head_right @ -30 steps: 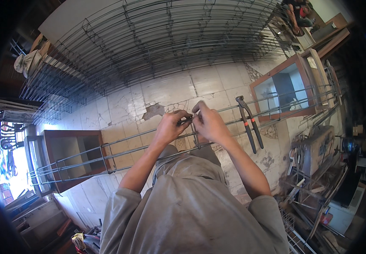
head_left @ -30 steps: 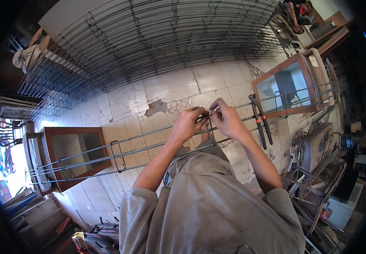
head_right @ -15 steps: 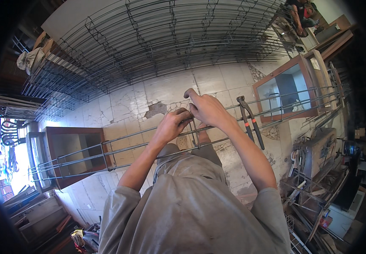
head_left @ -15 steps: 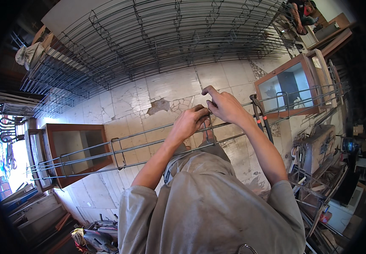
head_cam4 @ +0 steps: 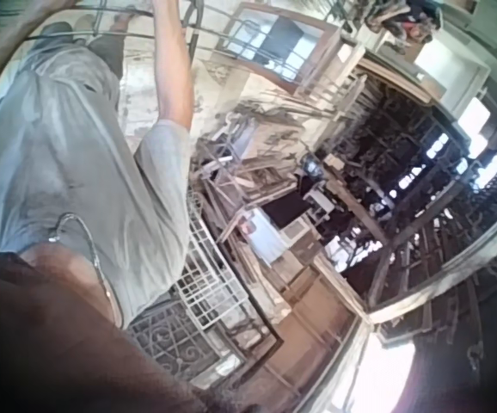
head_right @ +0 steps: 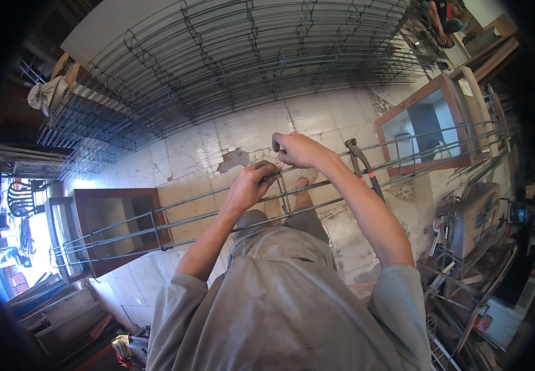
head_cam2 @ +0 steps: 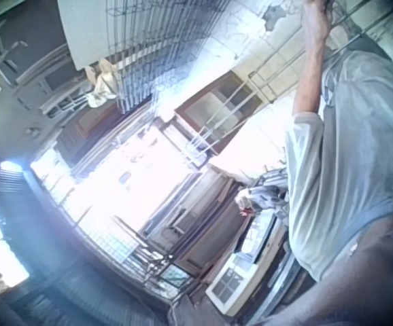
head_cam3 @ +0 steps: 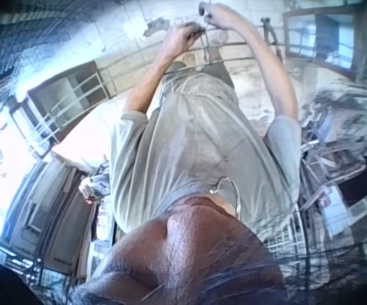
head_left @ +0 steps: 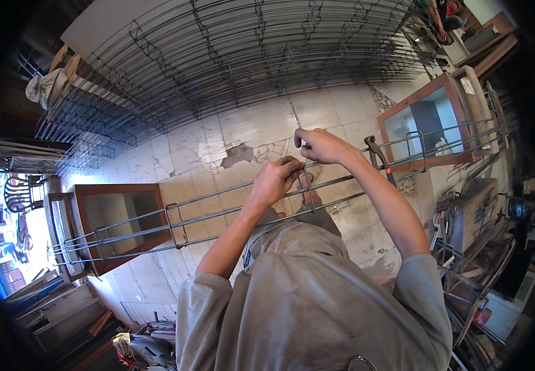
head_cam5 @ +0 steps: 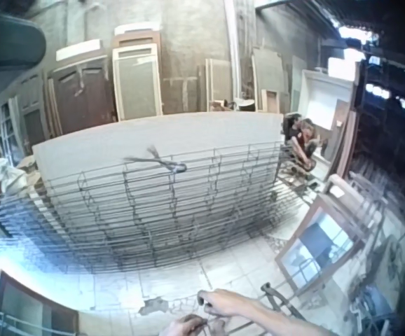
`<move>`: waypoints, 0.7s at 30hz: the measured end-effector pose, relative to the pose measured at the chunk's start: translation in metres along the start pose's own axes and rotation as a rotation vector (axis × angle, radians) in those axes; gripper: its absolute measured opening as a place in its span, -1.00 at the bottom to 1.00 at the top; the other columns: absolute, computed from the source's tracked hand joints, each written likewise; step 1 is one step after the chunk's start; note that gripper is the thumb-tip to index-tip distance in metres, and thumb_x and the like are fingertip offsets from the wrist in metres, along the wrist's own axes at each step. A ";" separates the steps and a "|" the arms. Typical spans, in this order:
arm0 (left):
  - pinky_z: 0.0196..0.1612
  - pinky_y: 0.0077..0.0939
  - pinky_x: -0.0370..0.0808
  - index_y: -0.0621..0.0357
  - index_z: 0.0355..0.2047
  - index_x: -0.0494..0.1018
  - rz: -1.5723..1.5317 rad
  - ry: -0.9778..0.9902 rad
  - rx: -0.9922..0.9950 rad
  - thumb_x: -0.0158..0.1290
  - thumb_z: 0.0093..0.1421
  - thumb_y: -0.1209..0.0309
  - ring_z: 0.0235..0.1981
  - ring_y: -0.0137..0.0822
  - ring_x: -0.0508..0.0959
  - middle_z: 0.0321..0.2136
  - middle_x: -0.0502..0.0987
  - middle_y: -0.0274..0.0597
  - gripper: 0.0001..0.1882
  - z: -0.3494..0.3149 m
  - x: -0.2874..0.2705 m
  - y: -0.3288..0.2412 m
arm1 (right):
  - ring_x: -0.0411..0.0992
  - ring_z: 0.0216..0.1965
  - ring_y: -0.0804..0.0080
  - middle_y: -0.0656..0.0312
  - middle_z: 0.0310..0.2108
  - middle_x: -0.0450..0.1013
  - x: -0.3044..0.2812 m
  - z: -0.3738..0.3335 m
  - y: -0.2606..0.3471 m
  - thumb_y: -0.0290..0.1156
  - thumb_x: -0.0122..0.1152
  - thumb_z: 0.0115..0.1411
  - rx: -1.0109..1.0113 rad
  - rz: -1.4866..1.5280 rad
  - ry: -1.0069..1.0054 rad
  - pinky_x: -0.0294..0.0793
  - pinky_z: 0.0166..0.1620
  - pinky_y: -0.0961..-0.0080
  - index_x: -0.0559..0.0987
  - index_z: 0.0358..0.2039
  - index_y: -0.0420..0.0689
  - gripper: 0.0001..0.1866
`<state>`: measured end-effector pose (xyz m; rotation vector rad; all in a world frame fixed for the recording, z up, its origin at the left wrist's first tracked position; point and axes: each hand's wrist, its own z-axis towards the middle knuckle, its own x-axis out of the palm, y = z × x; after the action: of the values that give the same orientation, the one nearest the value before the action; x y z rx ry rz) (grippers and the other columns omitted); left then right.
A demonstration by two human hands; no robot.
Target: The person assembles a metal grid by hand, twisting wire around intersecting metal rods and cutting the wire with a pair of pliers.
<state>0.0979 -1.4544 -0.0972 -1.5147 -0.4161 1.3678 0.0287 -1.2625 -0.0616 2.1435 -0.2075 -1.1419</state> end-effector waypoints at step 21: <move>-0.19 -0.26 0.55 0.21 -0.15 0.59 -0.045 0.107 -0.058 0.14 0.18 0.52 -0.23 0.01 0.63 -0.25 0.61 -0.02 -0.79 0.006 -0.008 -0.006 | 0.35 -0.64 0.56 0.23 -0.60 0.42 0.047 -0.101 0.031 -0.40 0.14 0.30 0.122 0.471 -0.613 0.31 -0.57 0.54 0.49 -0.16 -0.16 -0.85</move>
<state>0.0928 -1.4550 -0.0870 -1.6088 -0.4231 1.2432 0.1411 -1.2562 -0.0353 1.6442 -1.0179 -1.4771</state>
